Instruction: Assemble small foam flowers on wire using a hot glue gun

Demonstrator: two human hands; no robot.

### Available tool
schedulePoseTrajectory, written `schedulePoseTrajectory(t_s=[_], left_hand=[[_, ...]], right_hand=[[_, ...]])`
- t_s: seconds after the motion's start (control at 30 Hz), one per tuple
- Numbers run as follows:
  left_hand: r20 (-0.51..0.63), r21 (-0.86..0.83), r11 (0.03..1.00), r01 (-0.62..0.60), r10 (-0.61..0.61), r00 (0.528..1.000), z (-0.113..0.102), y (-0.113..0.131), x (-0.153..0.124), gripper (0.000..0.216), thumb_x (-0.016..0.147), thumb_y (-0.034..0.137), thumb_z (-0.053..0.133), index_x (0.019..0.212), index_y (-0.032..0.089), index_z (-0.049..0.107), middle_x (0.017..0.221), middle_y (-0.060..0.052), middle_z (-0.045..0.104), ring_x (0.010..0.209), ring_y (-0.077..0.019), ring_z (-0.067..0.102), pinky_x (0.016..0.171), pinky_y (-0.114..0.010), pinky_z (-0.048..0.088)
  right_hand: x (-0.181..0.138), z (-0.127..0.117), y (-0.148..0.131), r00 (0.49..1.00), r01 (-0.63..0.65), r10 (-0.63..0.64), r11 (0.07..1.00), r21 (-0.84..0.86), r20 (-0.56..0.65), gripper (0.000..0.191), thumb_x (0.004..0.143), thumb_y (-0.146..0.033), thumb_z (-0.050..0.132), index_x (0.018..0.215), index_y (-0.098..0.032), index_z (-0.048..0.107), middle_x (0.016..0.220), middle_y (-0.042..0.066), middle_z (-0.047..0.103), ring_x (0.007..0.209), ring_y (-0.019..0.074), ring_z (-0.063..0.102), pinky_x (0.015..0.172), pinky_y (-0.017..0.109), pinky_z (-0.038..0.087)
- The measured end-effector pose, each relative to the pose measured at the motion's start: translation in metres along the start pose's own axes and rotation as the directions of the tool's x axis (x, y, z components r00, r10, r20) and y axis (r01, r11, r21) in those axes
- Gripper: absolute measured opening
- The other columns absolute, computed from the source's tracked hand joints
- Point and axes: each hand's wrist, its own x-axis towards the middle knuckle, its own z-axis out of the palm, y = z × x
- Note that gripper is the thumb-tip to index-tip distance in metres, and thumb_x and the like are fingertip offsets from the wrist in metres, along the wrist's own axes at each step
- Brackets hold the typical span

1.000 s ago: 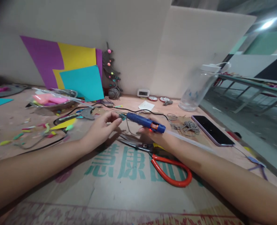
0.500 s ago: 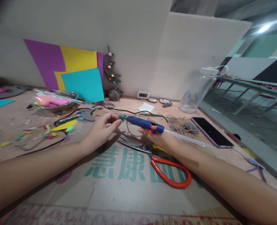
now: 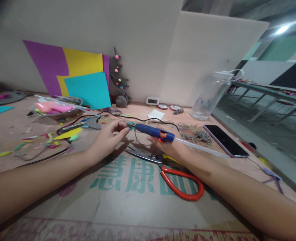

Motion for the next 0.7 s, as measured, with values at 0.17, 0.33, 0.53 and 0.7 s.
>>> schedulePoseTrajectory(t_s=[0.17, 0.33, 0.53, 0.7], left_hand=[[-0.002, 0.004, 1.0, -0.004, 0.004, 1.0, 0.0002, 0.0002, -0.0001, 0.012, 0.089, 0.031, 0.055, 0.084, 0.02, 0.055, 0.088, -0.002, 0.064, 0.087, -0.0183, 0.058, 0.081, -0.03, 0.044], [0.003, 0.01, 1.0, -0.008, 0.008, 1.0, -0.0005, 0.0002, -0.0003, 0.012, 0.09, 0.03, 0.054, 0.085, 0.019, 0.055, 0.089, -0.002, 0.064, 0.086, -0.0178, 0.057, 0.081, -0.03, 0.043], [0.0, 0.014, 1.0, -0.027, 0.027, 1.0, 0.0, -0.0009, 0.0, 0.01, 0.09, 0.029, 0.054, 0.085, 0.019, 0.055, 0.089, -0.001, 0.064, 0.086, -0.0173, 0.057, 0.081, -0.029, 0.044], [-0.005, 0.009, 0.999, -0.031, 0.031, 1.0, 0.0, 0.0005, -0.0002, 0.01, 0.089, 0.028, 0.054, 0.085, 0.019, 0.055, 0.088, -0.001, 0.064, 0.086, -0.0176, 0.057, 0.081, -0.029, 0.044]], right_hand=[[-0.0002, 0.0002, 0.0004, 1.0, 0.003, -0.003, 1.0, -0.003, -0.011, 0.031, 0.08, -0.05, 0.064, 0.063, -0.025, 0.056, 0.058, 0.002, 0.058, 0.054, 0.0198, 0.055, 0.053, 0.033, 0.045], [-0.0008, -0.0003, 0.0011, 1.0, -0.006, 0.006, 1.0, 0.002, 0.01, 0.03, 0.081, -0.051, 0.063, 0.064, -0.026, 0.058, 0.059, 0.003, 0.058, 0.058, 0.0221, 0.058, 0.055, 0.035, 0.046], [-0.0022, 0.0027, 0.005, 0.999, 0.016, -0.018, 0.999, -0.034, -0.036, 0.031, 0.081, -0.051, 0.065, 0.064, -0.025, 0.058, 0.06, 0.002, 0.061, 0.057, 0.0207, 0.058, 0.055, 0.034, 0.048], [-0.0027, 0.0028, 0.0037, 0.999, -0.002, -0.002, 0.997, -0.076, -0.046, 0.029, 0.081, -0.047, 0.065, 0.064, -0.024, 0.06, 0.058, 0.001, 0.06, 0.056, 0.019, 0.058, 0.053, 0.03, 0.048]])
